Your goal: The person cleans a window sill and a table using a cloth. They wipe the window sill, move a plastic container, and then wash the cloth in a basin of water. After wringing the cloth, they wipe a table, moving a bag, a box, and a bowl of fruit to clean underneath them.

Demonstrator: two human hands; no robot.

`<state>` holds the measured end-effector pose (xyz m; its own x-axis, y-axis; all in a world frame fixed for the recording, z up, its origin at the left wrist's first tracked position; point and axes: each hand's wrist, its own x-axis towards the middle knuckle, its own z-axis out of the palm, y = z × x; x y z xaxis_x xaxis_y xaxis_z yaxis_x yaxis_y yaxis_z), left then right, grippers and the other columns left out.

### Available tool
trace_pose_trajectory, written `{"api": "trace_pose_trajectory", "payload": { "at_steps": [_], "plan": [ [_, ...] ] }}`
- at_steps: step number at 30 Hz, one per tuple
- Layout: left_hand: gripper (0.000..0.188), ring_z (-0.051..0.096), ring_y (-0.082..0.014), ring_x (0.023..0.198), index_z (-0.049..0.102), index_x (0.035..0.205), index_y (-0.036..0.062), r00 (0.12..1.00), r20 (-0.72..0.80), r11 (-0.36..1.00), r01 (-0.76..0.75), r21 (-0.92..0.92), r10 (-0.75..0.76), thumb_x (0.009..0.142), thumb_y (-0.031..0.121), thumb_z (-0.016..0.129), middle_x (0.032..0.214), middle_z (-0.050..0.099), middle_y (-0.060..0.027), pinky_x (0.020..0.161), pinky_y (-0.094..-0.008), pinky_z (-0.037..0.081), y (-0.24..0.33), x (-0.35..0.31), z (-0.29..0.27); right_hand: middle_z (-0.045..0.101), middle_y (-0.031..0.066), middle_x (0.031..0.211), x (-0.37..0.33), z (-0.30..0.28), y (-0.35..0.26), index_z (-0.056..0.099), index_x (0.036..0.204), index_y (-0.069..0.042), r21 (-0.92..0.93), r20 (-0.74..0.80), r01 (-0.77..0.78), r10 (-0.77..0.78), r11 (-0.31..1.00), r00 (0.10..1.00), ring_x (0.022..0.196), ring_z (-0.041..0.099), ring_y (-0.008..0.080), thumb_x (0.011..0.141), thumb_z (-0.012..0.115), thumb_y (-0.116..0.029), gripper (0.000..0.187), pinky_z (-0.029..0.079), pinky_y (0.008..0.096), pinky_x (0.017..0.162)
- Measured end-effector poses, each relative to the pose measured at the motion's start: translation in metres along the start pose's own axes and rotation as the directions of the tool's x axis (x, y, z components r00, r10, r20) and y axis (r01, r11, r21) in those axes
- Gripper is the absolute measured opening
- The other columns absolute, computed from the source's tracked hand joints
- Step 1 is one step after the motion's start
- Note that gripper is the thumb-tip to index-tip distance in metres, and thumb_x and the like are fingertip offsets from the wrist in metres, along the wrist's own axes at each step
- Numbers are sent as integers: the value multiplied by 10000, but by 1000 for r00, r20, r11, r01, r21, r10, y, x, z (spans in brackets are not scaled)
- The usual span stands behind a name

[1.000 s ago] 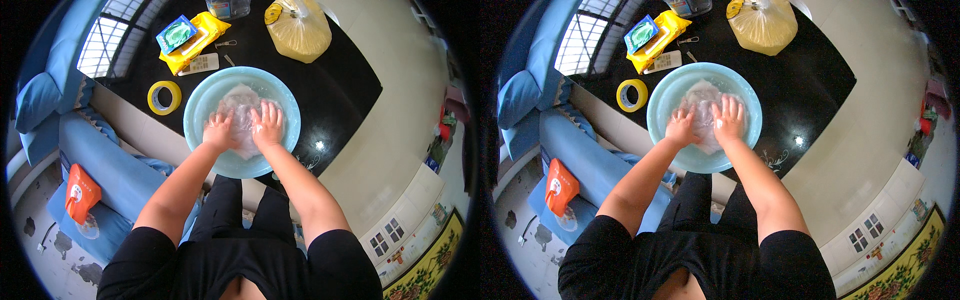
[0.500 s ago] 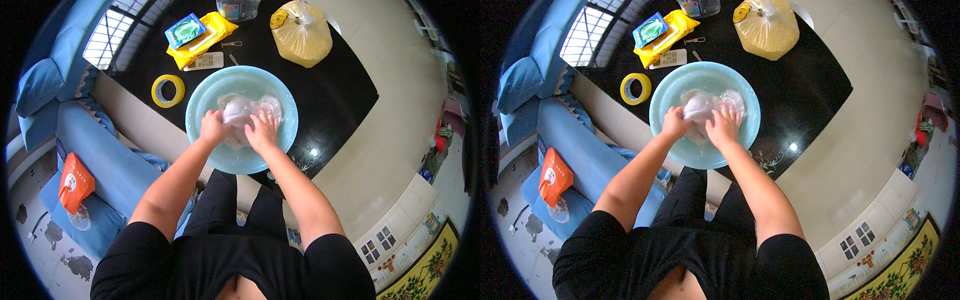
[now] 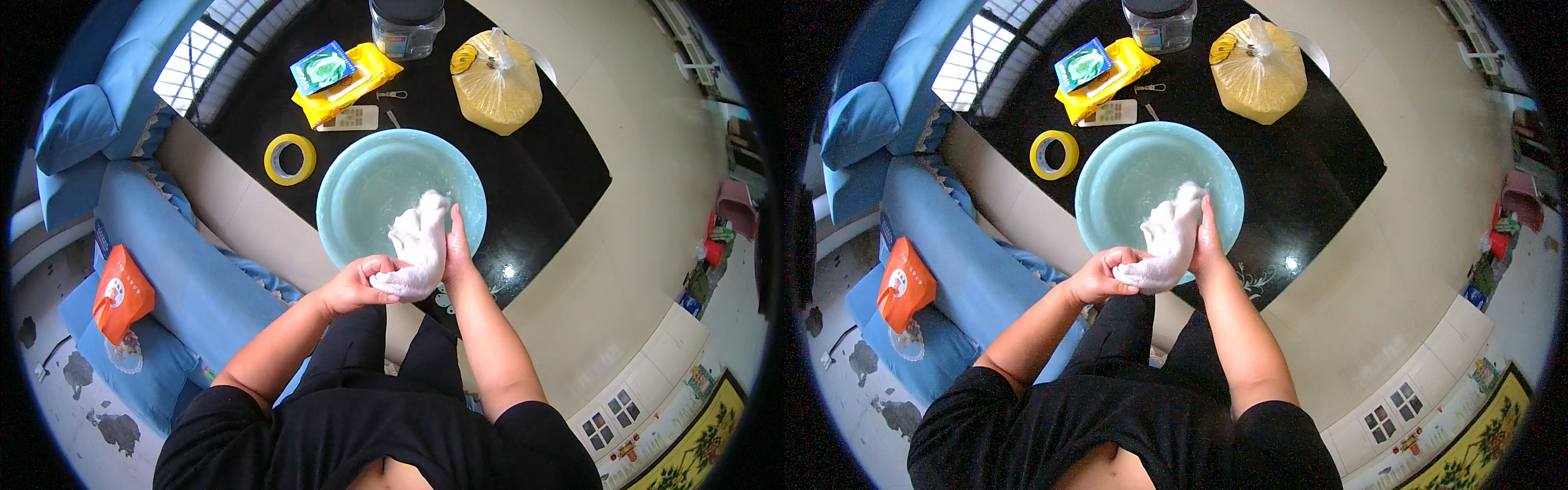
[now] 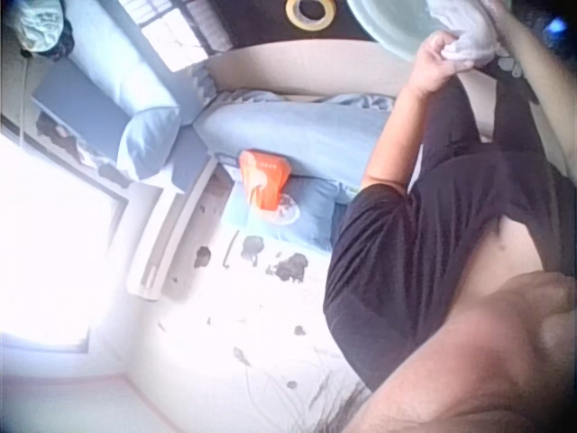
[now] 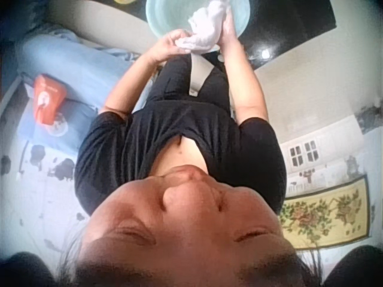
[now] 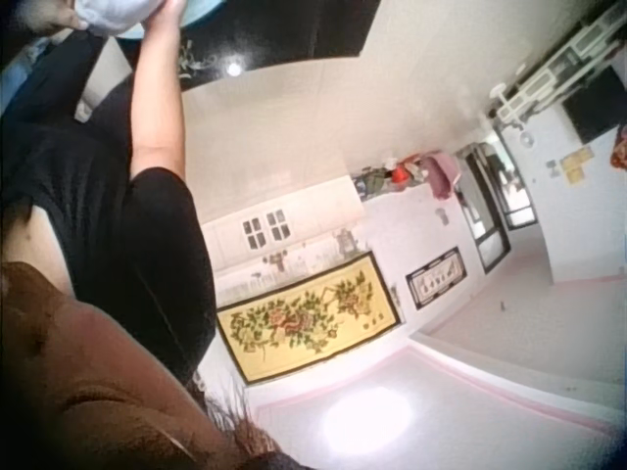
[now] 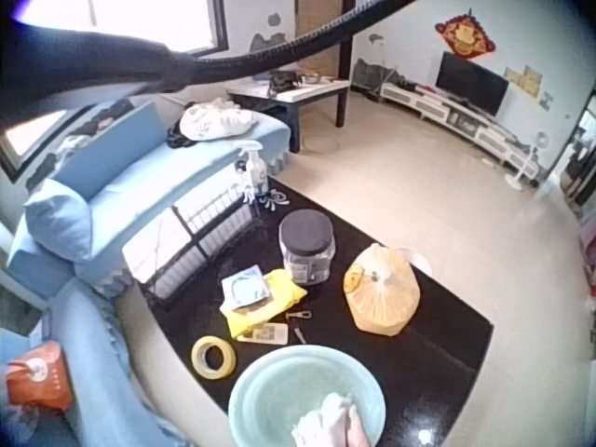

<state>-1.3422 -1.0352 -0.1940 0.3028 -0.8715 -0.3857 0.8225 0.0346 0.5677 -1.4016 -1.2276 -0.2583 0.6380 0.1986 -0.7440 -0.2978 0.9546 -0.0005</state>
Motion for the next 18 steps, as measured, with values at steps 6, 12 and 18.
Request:
{"api": "trace_pose_trajectory", "payload": {
  "at_steps": [6,12,18],
  "plan": [
    [382,523,-204,1070,507,1100,66,994,-73,910,49,-412,-86,778,184,675,1102,568,-68,947,-364,382,-7,12,-32,533,114,1206,-4,7,8,446,1271,-91,-279,-119,104,-142,955,983,1095,513,255,800,595,-504,644,418,414,932],
    [515,496,-257,1128,432,1246,85,928,-370,940,-159,-303,38,800,178,670,1187,516,-86,939,-397,433,-10,52,-59,578,82,1154,-19,11,25,507,1207,-118,-94,-55,62,-67,994,996,1076,549,240,814,565,-432,507,432,420,939],
    [430,492,-322,1112,446,1289,160,944,-278,683,-86,-726,-176,919,380,435,1204,507,-142,944,-513,403,-34,61,-45,588,39,1152,-15,32,43,506,1235,-159,46,175,-105,95,993,980,1056,571,216,892,364,-411,448,442,412,927]
  ]
}}
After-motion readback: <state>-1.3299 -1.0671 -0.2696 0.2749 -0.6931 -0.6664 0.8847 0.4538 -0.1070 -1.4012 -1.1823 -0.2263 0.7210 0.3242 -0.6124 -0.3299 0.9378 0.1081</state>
